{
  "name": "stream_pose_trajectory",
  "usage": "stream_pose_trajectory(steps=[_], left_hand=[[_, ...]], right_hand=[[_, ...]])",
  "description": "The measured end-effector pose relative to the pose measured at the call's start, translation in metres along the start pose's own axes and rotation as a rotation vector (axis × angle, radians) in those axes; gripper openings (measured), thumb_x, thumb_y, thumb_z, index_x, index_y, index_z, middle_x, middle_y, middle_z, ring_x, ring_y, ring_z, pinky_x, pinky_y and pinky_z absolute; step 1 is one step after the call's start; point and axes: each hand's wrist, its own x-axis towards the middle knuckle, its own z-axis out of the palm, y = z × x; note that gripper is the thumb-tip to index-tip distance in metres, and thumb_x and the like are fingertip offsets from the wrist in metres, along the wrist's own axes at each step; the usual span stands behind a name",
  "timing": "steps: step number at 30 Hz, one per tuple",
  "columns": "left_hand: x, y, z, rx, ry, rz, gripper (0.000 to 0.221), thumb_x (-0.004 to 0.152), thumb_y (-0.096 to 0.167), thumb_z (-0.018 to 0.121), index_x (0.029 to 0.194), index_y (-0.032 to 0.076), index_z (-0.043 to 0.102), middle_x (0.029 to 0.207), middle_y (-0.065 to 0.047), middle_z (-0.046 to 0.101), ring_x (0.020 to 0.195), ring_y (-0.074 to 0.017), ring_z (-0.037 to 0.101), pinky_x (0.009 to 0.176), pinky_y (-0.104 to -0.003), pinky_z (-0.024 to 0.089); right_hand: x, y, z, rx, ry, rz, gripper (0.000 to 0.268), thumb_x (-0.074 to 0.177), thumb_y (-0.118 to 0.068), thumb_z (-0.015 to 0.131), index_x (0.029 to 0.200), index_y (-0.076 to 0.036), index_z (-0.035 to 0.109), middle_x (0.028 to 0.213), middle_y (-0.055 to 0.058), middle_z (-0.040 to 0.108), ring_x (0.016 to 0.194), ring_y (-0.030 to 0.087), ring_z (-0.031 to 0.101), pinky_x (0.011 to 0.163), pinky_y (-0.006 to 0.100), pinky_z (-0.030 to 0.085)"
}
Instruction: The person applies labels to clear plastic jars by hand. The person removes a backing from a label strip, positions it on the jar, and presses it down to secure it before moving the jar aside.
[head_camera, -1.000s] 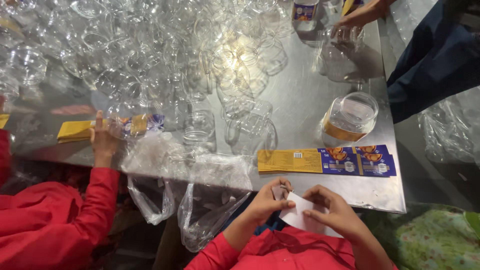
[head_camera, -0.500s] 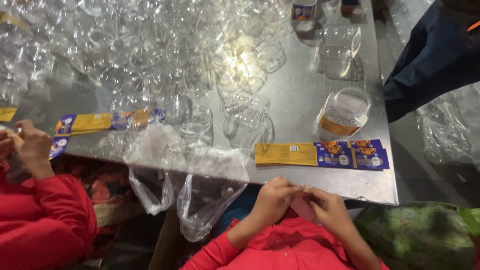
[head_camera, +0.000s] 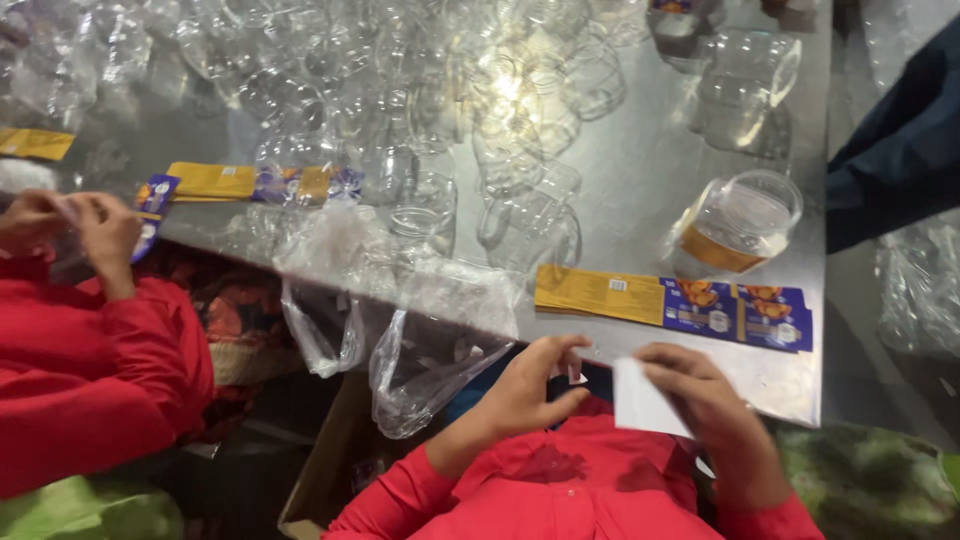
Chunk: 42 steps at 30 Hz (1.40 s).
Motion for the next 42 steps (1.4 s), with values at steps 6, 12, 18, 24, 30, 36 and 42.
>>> stream_pose_trajectory(steps=[6, 12, 18, 24, 30, 36, 42], left_hand=[[-0.006, 0.0, -0.018, 0.418, 0.137, 0.056, 0.015, 0.086, 0.023, 0.081, 0.085, 0.009, 0.075, 0.072, -0.007, 0.062, 0.069, -0.0246, 0.063, 0.063, -0.037, 0.049], [-0.067, -0.092, -0.064, -0.119, 0.485, -0.574, 0.026, 0.099, 0.026, 0.066, 0.099, 0.005, 0.082, 0.074, -0.013, 0.068, 0.062, -0.0031, 0.056, 0.054, -0.031, 0.044], [-0.116, -0.178, -0.08, 0.333, 0.404, -0.726, 0.024, 0.096, 0.028, 0.066, 0.099, 0.008, 0.079, 0.086, -0.014, 0.071, 0.077, -0.0195, 0.062, 0.067, -0.04, 0.048], [-0.081, -0.174, -0.095, 0.66, 0.328, -0.774, 0.023, 0.094, 0.03, 0.065, 0.099, 0.011, 0.076, 0.098, -0.015, 0.073, 0.093, -0.0359, 0.068, 0.079, -0.048, 0.053], [0.017, -0.185, -0.124, 0.701, 0.539, -0.436, 0.03, 0.082, 0.009, 0.077, 0.108, 0.002, 0.064, 0.108, -0.021, 0.062, 0.102, -0.0419, 0.062, 0.086, -0.048, 0.051], [0.08, -0.198, -0.154, 0.624, 0.552, -0.334, 0.029, 0.086, 0.007, 0.067, 0.114, 0.006, 0.07, 0.106, -0.014, 0.07, 0.102, -0.0299, 0.066, 0.093, -0.041, 0.051], [0.016, -0.106, -0.177, -0.099, 0.642, -0.252, 0.018, 0.108, 0.007, 0.048, 0.115, 0.005, 0.065, 0.105, -0.01, 0.066, 0.1, -0.0149, 0.062, 0.088, -0.029, 0.053]], right_hand=[[0.034, 0.004, 0.076, -0.279, -0.26, -0.166, 0.035, 0.086, -0.002, 0.064, 0.121, -0.004, 0.063, 0.117, 0.002, 0.062, 0.102, 0.013, 0.066, 0.086, 0.027, 0.055], [0.025, 0.0, 0.04, -1.173, -0.04, -0.249, 0.037, 0.074, -0.002, 0.066, 0.109, -0.013, 0.073, 0.095, 0.002, 0.071, 0.091, 0.019, 0.068, 0.08, 0.032, 0.055], [-0.025, -0.023, -0.041, -0.696, 0.015, -0.359, 0.043, 0.069, -0.002, 0.071, 0.112, -0.002, 0.07, 0.105, 0.012, 0.069, 0.096, 0.023, 0.069, 0.087, 0.034, 0.052], [-0.093, -0.029, -0.111, -0.56, 0.411, -0.456, 0.043, 0.08, -0.002, 0.072, 0.122, 0.003, 0.063, 0.108, 0.016, 0.071, 0.1, 0.022, 0.07, 0.09, 0.035, 0.055], [-0.116, -0.002, -0.127, -0.484, 0.753, -0.531, 0.023, 0.096, -0.005, 0.069, 0.116, 0.004, 0.062, 0.102, 0.016, 0.071, 0.093, 0.019, 0.07, 0.086, 0.034, 0.057], [-0.113, -0.007, -0.097, -0.484, 0.843, -0.569, 0.016, 0.113, -0.009, 0.065, 0.111, 0.005, 0.061, 0.097, 0.016, 0.07, 0.087, 0.017, 0.071, 0.081, 0.033, 0.06], [-0.104, -0.028, -0.053, -0.349, 0.932, -0.521, 0.015, 0.11, -0.006, 0.072, 0.113, 0.008, 0.066, 0.092, 0.012, 0.069, 0.076, 0.013, 0.064, 0.06, 0.028, 0.049]])
